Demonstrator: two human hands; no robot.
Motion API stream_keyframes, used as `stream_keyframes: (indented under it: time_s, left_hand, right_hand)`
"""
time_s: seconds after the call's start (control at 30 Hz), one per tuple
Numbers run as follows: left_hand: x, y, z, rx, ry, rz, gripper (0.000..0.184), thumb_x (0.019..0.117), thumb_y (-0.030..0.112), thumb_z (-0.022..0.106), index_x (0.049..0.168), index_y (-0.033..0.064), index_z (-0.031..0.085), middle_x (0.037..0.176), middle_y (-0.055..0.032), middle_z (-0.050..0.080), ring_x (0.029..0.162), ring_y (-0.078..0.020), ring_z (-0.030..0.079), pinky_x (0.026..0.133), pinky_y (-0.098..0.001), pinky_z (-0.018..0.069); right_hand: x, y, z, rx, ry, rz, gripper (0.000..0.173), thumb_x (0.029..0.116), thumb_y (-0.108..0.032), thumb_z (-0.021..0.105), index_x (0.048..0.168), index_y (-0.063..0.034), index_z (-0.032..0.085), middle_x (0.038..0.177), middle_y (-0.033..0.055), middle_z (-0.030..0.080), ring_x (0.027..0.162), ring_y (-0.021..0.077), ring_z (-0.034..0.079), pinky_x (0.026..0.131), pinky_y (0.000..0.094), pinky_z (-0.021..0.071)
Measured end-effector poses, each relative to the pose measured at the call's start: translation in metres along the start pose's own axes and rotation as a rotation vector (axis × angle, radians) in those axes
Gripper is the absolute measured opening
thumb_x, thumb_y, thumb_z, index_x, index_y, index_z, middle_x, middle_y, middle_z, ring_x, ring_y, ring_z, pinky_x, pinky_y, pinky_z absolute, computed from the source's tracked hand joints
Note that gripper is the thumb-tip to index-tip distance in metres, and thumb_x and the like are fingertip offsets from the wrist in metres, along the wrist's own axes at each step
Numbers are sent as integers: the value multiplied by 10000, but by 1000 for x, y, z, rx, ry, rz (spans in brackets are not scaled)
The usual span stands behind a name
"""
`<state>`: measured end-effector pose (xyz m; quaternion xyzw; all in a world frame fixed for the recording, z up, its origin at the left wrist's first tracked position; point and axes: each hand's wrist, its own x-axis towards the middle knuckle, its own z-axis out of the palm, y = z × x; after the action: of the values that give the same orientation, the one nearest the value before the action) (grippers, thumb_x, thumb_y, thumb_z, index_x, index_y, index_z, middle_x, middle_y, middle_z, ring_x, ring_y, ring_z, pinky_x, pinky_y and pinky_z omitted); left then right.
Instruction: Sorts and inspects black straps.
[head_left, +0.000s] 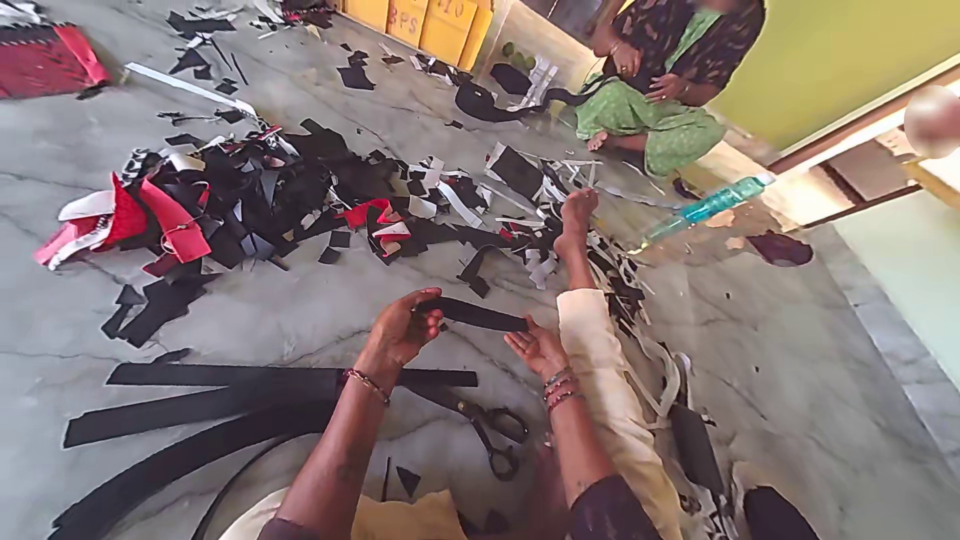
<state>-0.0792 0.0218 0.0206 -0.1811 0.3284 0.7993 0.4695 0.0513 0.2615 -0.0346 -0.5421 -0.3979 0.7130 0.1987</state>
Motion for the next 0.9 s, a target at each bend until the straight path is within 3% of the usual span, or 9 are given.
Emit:
stream_keyframes:
  time_s: [0.1, 0.23, 0.3, 0.43, 0.53, 0.73, 0.9]
  left_hand:
    - [-2, 1, 1, -49, -12, -18, 240, 1070, 157, 417, 1016, 24, 608, 674, -43, 631, 496, -73, 601, 459, -181, 515]
    - [-4, 2, 1, -101, -49, -4, 447, 1100, 279, 231, 1135, -2, 576, 780, -120, 695, 617, -172, 697, 571, -266, 589]
    - [-4, 1, 2, -122, -46, 27, 463, 1086, 252, 186, 1143, -27, 551, 812, -154, 706, 679, -219, 724, 633, -308, 608]
    - [-5, -5, 3, -38, -90, 133, 294, 1038, 15, 277, 1187, -40, 525, 876, -131, 715, 738, -175, 726, 697, -283, 610]
    - [0, -11, 3, 7, -91, 224, 257, 950, -150, 378, 1123, -39, 533, 892, -127, 741, 736, -163, 740, 691, -275, 618]
    - [1, -14, 4, 52, -79, 307, 148, 953, -137, 516, 1040, -48, 595, 864, -112, 743, 744, -163, 741, 701, -281, 623]
    - [0, -18, 8, 89, -57, 367, 96, 989, -91, 525, 1021, -49, 605, 845, -105, 740, 732, -165, 740, 707, -288, 627]
  right_hand:
    - [1, 0, -1, 5, -7, 1, 308, 1094, -251, 458, 1287, -17, 512, 1020, 126, 652, 814, 169, 681, 715, 297, 584]
    - [1, 4, -4, -4, -8, 5, 348, 1103, -265, 431, 1329, -6, 488, 1064, 142, 654, 842, 175, 689, 719, 297, 584]
    - [2, 6, -6, -5, -12, 11, 347, 1103, -267, 429, 1325, -8, 493, 1074, 148, 662, 856, 180, 694, 728, 301, 586]
    - [-1, 10, -4, 8, -20, 30, 357, 1103, -269, 429, 1335, -4, 484, 1083, 150, 668, 866, 182, 700, 733, 298, 586]
    - [-1, 11, -4, 5, -32, 38, 359, 1103, -274, 427, 1331, -2, 483, 1065, 145, 668, 853, 176, 699, 722, 295, 586]
    - [-3, 12, -4, 1, -49, 58, 370, 1107, -276, 417, 1346, -1, 477, 1085, 148, 664, 867, 172, 694, 733, 290, 580]
    - [-7, 15, -3, -2, -40, 70, 372, 1108, -279, 416, 1351, -4, 476, 1093, 150, 659, 875, 179, 689, 742, 297, 575]
